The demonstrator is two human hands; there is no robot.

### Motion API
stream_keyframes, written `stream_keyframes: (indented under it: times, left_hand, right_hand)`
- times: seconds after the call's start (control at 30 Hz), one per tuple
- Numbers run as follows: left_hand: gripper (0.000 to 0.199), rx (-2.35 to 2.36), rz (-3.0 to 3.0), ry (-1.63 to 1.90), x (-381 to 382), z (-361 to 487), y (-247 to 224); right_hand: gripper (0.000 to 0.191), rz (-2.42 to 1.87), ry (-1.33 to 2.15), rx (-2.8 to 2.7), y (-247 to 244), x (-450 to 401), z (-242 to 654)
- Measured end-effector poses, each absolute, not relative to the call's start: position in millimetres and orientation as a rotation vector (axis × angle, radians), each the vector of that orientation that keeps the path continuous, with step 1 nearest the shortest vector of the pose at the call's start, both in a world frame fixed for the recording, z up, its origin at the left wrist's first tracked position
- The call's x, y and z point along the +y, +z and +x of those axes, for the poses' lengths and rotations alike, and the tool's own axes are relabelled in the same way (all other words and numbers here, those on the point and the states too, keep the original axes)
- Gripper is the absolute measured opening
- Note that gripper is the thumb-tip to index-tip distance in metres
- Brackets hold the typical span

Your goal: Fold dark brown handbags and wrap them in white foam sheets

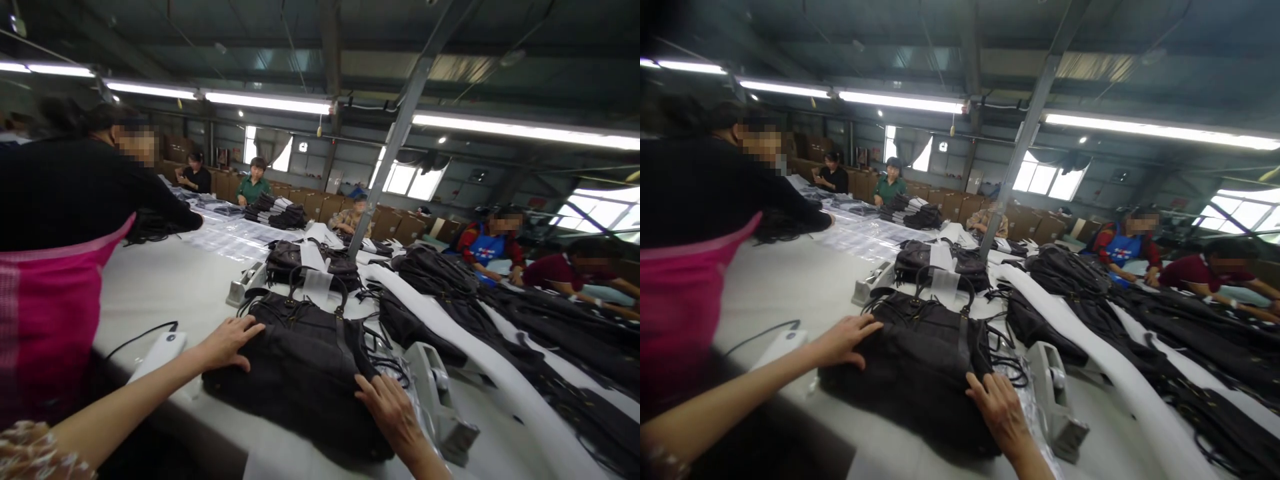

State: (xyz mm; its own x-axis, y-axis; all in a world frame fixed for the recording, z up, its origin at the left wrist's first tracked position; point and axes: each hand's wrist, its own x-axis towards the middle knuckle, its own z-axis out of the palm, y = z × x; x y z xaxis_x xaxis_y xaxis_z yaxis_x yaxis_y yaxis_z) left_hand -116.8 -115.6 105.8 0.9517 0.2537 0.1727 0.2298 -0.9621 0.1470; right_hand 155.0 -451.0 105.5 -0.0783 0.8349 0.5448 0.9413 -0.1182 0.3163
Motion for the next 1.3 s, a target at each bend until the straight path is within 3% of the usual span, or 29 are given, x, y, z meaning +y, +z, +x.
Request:
stream_keyframes:
  times: [0.23,0.43,0.57,0.7,0.73,0.87,1.03,1.17,1.3]
  left_hand:
    - [0.065,0.176,3.025,0.263,-87.6,-112.1,91.0]
    - [0.054,0.011,3.031,0.501,-70.7,-98.7,109.4]
    - [0.052,0.018,3.093,0.55,-67.2,-91.1,129.9]
    - [0.042,0.081,3.016,0.422,-82.3,-94.9,132.4]
    - [0.047,0.116,2.983,0.406,-90.2,-98.2,129.8]
    - [0.107,0.185,2.959,0.232,-130.0,-113.5,114.6]
    - [0.132,0.275,3.005,0.13,-161.7,-119.8,104.0]
    - [0.119,0.306,3.054,0.115,-163.7,-113.7,107.1]
    - [0.082,0.292,3.047,0.144,-157.8,-107.7,110.1]
  right_hand:
    - [0.041,-2.002,-1.029,-2.092,114.3,-454.3,156.2]
    - [0.02,-2.044,-0.971,-2.053,113.0,-456.4,164.8]
    - [0.034,-2.148,-0.911,-1.887,106.5,-458.7,167.2]
    - [0.021,-2.23,-0.83,-1.749,108.2,-457.9,151.9]
    - [0.025,-2.229,-0.808,-1.734,110.2,-456.4,144.7]
    - [0.077,-2.193,-0.647,-1.809,117.1,-444.2,111.6]
    - [0.112,-2.352,-0.422,-1.792,119.4,-427.6,91.6]
    - [0.109,-2.461,-0.327,-1.772,126.9,-419.4,89.4]
    - [0.081,-2.483,-0.34,-1.814,134.2,-411.1,88.3]
